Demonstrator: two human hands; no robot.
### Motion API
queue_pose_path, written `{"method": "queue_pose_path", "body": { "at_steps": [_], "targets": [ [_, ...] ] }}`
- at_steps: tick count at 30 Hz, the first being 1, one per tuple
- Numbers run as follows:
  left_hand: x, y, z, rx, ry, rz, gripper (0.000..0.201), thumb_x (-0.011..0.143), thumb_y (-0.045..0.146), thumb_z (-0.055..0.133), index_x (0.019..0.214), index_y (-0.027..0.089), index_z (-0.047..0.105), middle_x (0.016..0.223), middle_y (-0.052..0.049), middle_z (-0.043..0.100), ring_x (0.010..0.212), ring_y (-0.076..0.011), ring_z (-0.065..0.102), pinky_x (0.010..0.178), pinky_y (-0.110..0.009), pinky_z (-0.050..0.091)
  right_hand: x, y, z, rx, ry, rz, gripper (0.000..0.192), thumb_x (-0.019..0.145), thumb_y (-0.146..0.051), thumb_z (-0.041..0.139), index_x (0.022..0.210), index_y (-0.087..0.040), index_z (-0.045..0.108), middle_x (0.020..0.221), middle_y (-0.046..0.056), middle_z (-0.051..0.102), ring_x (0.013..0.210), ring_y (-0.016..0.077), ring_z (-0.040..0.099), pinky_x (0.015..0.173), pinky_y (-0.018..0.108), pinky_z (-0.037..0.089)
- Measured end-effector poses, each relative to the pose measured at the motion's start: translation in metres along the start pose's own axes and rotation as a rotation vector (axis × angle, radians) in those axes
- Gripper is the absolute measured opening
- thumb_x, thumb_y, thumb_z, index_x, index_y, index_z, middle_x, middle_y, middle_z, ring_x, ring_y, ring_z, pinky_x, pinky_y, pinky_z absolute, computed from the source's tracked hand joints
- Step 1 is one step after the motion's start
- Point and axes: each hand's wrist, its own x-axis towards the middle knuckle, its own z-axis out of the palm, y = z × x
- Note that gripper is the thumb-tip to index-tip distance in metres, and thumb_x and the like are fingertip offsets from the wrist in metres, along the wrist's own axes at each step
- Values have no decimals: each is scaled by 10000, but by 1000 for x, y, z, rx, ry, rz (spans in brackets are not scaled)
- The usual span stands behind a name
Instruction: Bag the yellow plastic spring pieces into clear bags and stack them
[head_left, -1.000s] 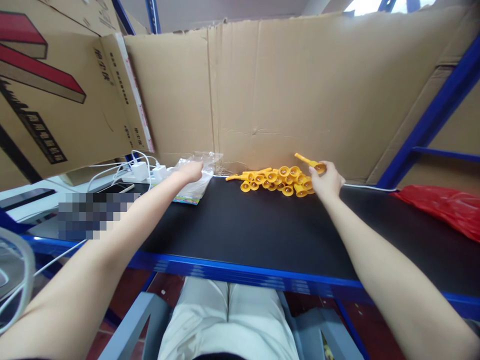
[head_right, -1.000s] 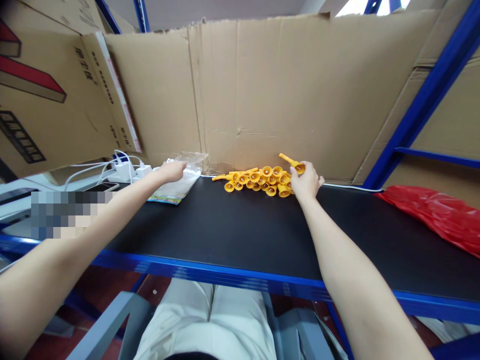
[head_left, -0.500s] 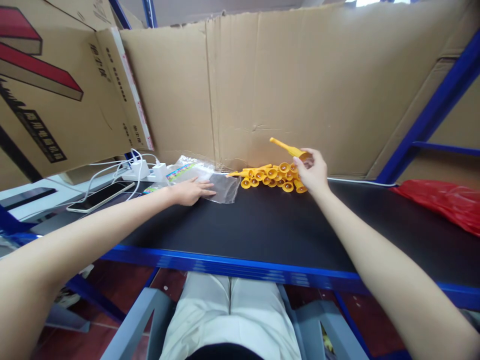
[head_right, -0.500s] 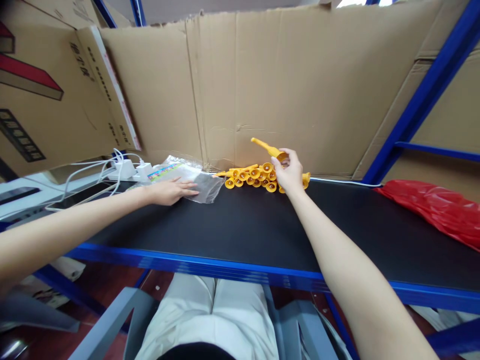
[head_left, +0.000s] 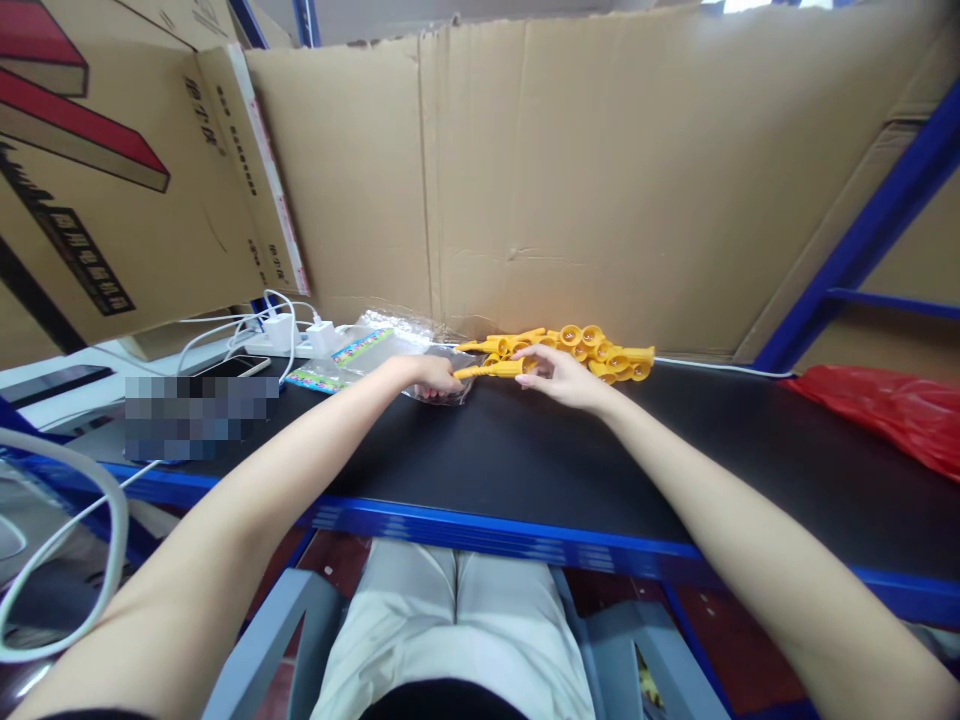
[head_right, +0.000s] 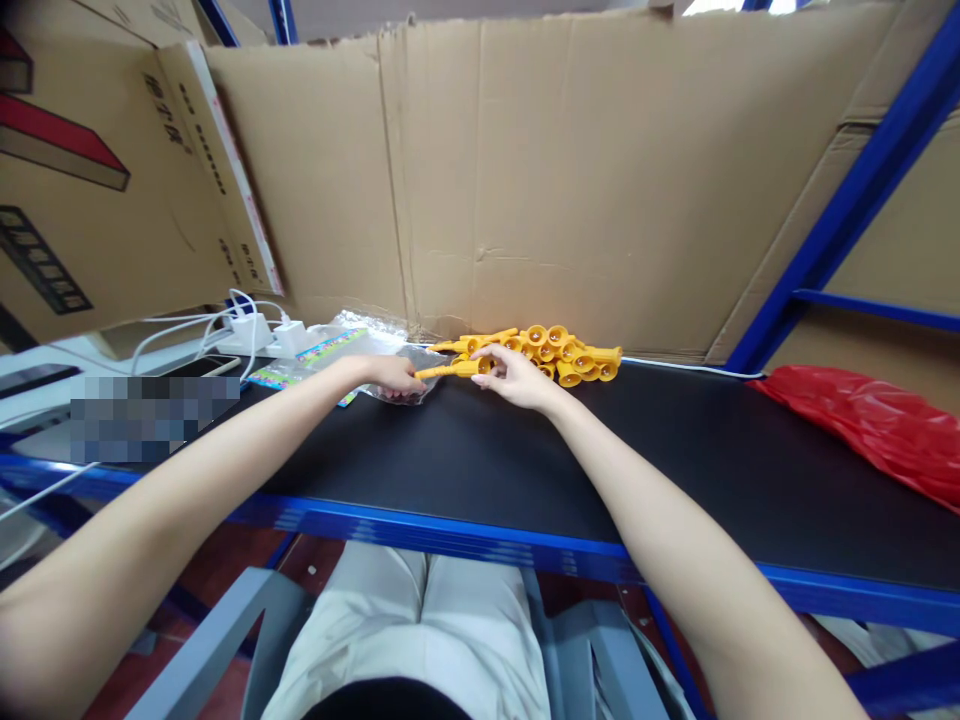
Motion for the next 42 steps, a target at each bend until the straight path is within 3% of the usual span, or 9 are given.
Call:
{"method": "queue_pose_path", "body": {
  "at_steps": [8,14,18,28,31,35,38,40,42],
  "targets": [
    [3,-13,9,8,89,50,208,629,310,482,631,133,591,587,-52,595,491,-123,513,472,-221,370,-2,11,1,-28,-82,41,315,701,-271,609,995,-188,534,1104,65,540,773,136,579,754,328,473],
    [4,-13,20,34,357,170,285,705,307,389,600,137,591,577,-53,585,494,-129,480,499,-246,349,-1,7,3,-250,-73,53,396,701,-281,622,1084,-190,586,872,41,590,774,148,551,766,330,439],
    [3,0,25,137,520,259,301,730,314,380,614,147,602,616,-50,595,546,-138,494,539,-247,347,3,-1,14,-217,-85,10,417,705,-272,626,1110,-184,585,817,26,580,731,134,536,741,319,432],
    [-6,11,26,147,571,375,325,778,329,360,701,158,625,712,-49,634,640,-159,551,599,-252,373,39,-9,30,-164,-142,104,324,672,-180,612,991,-120,625,726,27,605,639,120,531,640,282,431],
    [-9,-4,14,94,583,247,347,790,352,343,741,153,623,729,-63,635,673,-179,568,614,-264,389,50,-14,30,-239,-192,157,244,659,-178,624,894,-128,667,773,49,635,672,134,546,654,280,424],
    [-18,-41,-3,95,735,-241,349,746,324,432,976,107,580,992,-177,612,930,-289,564,742,-339,417,60,-9,31,-266,-299,214,144,627,-259,674,719,-150,690,714,58,641,627,146,546,584,272,415],
    [-24,-69,-10,50,733,-535,515,680,271,505,1143,50,475,1147,-266,515,1076,-385,475,815,-453,391,61,-4,35,-255,-296,227,159,611,-284,690,712,-161,695,676,48,637,599,141,546,555,265,403],
    [-25,-86,-12,-38,658,-648,625,658,271,524,1229,53,393,1189,-291,473,1097,-427,445,823,-533,358,59,-3,40,-237,-245,217,194,614,-299,688,755,-167,705,691,40,639,610,139,548,559,260,398],
    [-22,-103,-13,-95,586,-618,650,646,262,532,1238,43,375,1156,-312,484,1074,-443,461,821,-560,342,55,-5,46,-213,-186,202,234,618,-316,684,800,-171,709,712,35,639,632,140,546,566,257,393]
  ]
}}
